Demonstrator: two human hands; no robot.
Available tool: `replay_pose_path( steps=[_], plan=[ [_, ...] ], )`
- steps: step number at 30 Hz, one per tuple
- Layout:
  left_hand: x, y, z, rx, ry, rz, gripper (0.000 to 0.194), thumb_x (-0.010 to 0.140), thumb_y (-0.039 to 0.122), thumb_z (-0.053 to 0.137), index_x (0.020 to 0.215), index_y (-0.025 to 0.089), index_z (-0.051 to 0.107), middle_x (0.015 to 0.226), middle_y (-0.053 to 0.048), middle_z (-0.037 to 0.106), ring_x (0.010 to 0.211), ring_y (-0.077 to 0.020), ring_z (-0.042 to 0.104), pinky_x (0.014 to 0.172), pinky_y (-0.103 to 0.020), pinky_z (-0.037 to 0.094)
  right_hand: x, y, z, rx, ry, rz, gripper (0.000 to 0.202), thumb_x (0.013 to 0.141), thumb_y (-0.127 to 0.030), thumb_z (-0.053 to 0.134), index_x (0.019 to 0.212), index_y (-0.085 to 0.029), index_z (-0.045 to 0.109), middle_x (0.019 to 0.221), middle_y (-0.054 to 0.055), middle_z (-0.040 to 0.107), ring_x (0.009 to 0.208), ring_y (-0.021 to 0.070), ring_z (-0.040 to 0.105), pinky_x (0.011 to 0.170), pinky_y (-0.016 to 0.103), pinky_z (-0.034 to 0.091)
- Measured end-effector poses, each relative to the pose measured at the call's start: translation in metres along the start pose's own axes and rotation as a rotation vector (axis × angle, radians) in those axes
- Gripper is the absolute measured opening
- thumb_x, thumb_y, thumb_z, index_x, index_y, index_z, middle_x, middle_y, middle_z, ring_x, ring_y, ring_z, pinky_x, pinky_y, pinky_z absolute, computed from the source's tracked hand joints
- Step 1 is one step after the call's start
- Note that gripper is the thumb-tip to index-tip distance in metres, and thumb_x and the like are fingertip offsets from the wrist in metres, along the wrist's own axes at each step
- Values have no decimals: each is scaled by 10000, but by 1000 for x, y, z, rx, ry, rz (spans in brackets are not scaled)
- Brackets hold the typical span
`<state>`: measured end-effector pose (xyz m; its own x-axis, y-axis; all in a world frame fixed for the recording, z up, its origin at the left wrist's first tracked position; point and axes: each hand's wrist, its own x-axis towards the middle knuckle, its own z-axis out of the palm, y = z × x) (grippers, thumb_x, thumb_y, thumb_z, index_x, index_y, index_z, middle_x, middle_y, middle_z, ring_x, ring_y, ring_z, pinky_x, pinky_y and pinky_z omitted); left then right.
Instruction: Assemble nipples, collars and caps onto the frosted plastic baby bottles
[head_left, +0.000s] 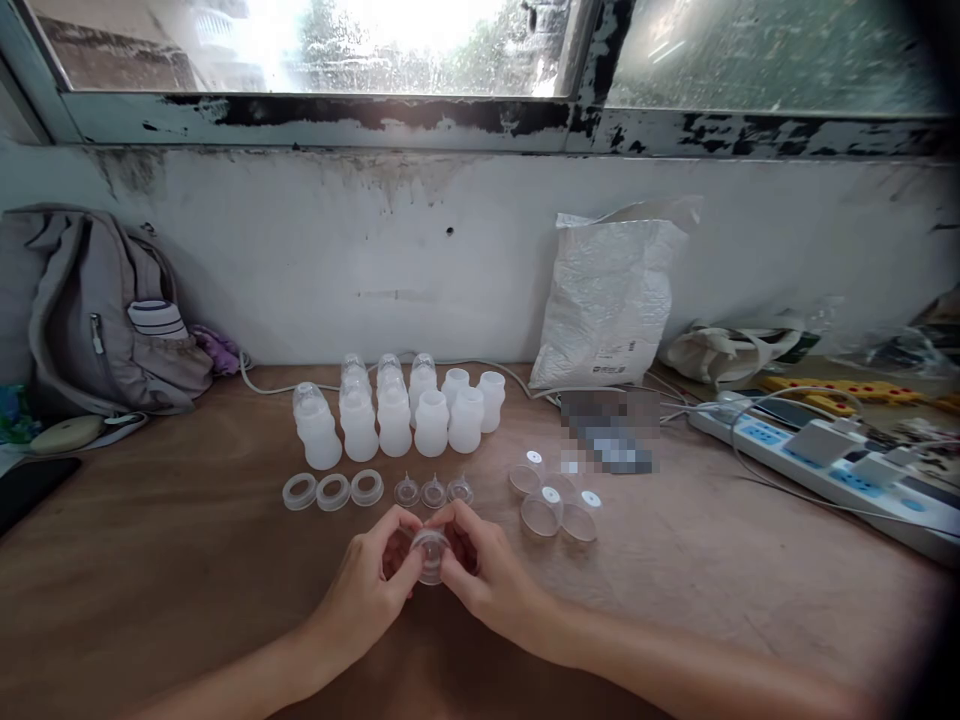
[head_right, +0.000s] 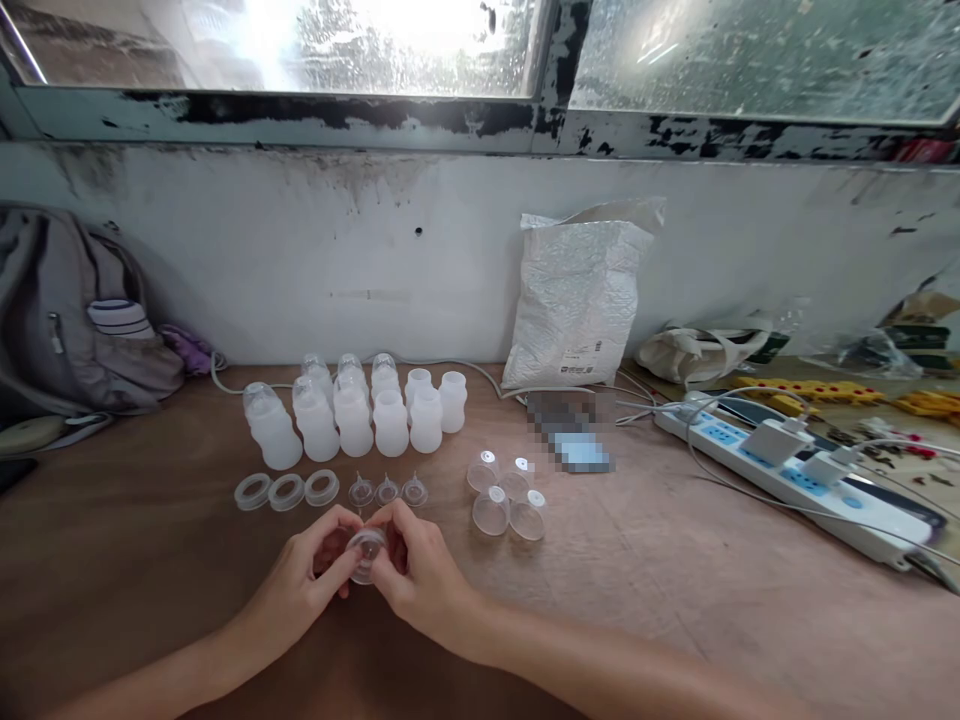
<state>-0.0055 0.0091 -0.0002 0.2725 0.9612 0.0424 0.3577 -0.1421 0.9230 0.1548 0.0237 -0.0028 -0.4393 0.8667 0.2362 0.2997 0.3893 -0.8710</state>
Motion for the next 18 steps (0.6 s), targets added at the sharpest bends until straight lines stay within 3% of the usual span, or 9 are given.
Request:
replay_pose_path(
  steps=[7,14,18],
  plan=[
    [-1,-2,2,29,15,25,160,852,328,417,822,187,486,670,3,598,571,-122,546,495,-204,390,-1,-4,0,-44,3,-42,47,794,-152,451,822,-170,485,567,-57,412,506,77,373,480,199,306],
    [-1,4,6,86,68,21,163,832,300,441,732,179,486,552,49,485,496,-90,440,477,-193,331,0,-1,6,-37,37,-13,46,793,-157,456,751,-175,464,565,-51,424,514,77,374,462,192,290],
    [-1,5,6,25,102,19,180,835,327,436,747,182,495,592,45,489,510,-89,431,469,-185,340,1,-3,5,-1,58,4,43,809,-170,444,777,-175,471,598,-43,435,541,81,383,482,194,312]
  ],
)
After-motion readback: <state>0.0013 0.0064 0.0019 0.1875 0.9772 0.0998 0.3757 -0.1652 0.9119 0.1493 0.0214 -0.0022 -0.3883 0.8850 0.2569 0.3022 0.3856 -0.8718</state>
